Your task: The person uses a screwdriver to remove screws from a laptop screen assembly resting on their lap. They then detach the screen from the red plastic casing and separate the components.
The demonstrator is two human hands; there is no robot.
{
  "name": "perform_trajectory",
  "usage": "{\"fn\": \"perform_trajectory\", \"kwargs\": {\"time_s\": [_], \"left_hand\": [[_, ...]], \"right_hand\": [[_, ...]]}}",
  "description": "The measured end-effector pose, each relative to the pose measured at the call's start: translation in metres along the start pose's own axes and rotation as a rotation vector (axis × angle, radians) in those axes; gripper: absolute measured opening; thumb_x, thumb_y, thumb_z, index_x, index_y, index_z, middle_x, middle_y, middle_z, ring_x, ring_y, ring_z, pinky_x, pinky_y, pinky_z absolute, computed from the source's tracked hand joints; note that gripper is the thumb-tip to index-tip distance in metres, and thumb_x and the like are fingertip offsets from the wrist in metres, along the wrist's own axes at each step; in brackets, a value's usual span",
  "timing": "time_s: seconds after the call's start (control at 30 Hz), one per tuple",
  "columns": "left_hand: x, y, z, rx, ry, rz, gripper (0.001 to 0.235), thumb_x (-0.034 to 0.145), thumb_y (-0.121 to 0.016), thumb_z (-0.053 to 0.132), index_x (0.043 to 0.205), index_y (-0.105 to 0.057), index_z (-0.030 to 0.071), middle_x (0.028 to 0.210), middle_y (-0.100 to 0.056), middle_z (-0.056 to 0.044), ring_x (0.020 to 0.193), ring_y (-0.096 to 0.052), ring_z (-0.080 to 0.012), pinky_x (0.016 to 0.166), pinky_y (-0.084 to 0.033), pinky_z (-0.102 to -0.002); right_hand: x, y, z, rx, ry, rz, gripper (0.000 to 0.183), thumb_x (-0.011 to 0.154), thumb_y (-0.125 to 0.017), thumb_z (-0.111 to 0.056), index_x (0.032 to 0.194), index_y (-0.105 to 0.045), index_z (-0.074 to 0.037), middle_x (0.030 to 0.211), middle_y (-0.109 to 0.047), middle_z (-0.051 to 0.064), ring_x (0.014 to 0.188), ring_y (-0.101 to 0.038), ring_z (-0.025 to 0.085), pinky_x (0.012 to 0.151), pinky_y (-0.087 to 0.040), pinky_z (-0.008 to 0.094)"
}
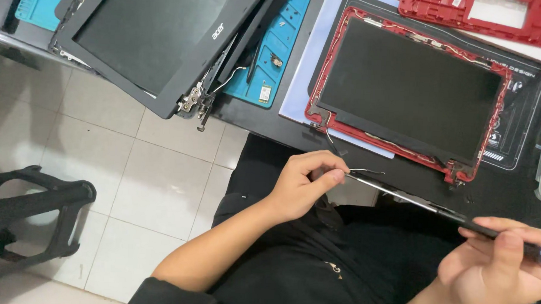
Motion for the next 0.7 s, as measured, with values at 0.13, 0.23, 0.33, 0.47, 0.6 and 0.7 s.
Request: {"fn": "perform_trajectory", "kwargs": {"time_s": [0.13,0.23,0.33,0.47,0.6,0.7], "left_hand": [[0.006,0.0,-0.001,-0.168,0.089,-0.048,0.016,0.103,-0.065,0.015,0.109,-0.073,0.003,0.096,-0.071,-0.002,0.082,-0.06,-0.0069,0.07,-0.046,-0.023],[0.011,0.001,0.002,-0.223,0.084,-0.09,0.022,0.106,-0.056,0.016,0.113,-0.072,0.003,0.097,-0.071,-0.001,0.087,-0.061,-0.0082,0.076,-0.047,-0.024],[0.015,0.011,0.003,-0.339,0.053,-0.041,0.026,0.11,-0.05,0.017,0.118,-0.071,0.005,0.095,-0.07,0.0,0.091,-0.063,-0.0091,0.085,-0.049,-0.026],[0.033,0.052,0.018,0.493,-0.299,0.303,0.014,0.093,-0.067,0.008,0.107,-0.07,0.007,0.086,-0.065,-0.007,0.077,-0.06,-0.0214,0.07,-0.048,-0.036],[0.05,0.079,0.0,0.793,-0.464,0.271,0.02,0.088,-0.069,0.006,0.108,-0.071,0.008,0.086,-0.062,-0.007,0.08,-0.061,-0.0277,0.07,-0.048,-0.041],[0.051,0.079,-0.004,0.902,-0.5,0.174,0.027,0.084,-0.07,0.006,0.11,-0.074,0.009,0.082,-0.057,-0.006,0.076,-0.06,-0.0273,0.067,-0.048,-0.041]], "right_hand": [[0.002,0.002,0.0,0.005,-0.002,0.043,0.023,0.116,-0.069,-0.011,0.111,-0.052,0.003,0.092,-0.062,0.024,0.07,-0.061,0.025,0.065,-0.056,0.032],[0.004,0.002,-0.003,-0.001,-0.008,0.072,0.02,0.115,-0.064,-0.012,0.111,-0.052,0.003,0.091,-0.062,0.024,0.069,-0.059,0.025,0.064,-0.054,0.032],[0.011,-0.004,-0.005,0.034,-0.024,0.111,0.016,0.116,-0.061,-0.011,0.114,-0.052,0.002,0.092,-0.061,0.022,0.069,-0.058,0.024,0.063,-0.051,0.031],[0.026,0.003,0.006,0.094,-0.03,0.133,0.019,0.117,-0.057,-0.011,0.112,-0.055,0.008,0.094,-0.061,0.02,0.071,-0.057,0.022,0.066,-0.047,0.028],[0.059,-0.012,0.022,0.05,0.034,0.04,0.027,0.119,-0.055,-0.012,0.109,-0.059,0.012,0.097,-0.064,0.019,0.075,-0.059,0.022,0.072,-0.049,0.028],[0.082,-0.06,0.012,-0.044,0.079,-0.1,0.021,0.12,-0.056,-0.009,0.12,-0.057,0.012,0.103,-0.065,0.019,0.082,-0.064,0.023,0.077,-0.052,0.028]]}}
Point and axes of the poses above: each hand's wrist, its own x-axis towards the middle knuckle, its own y-axis out of the back of the hand, z = x × y, the point moved 1 cm from there along x, towards the middle knuckle
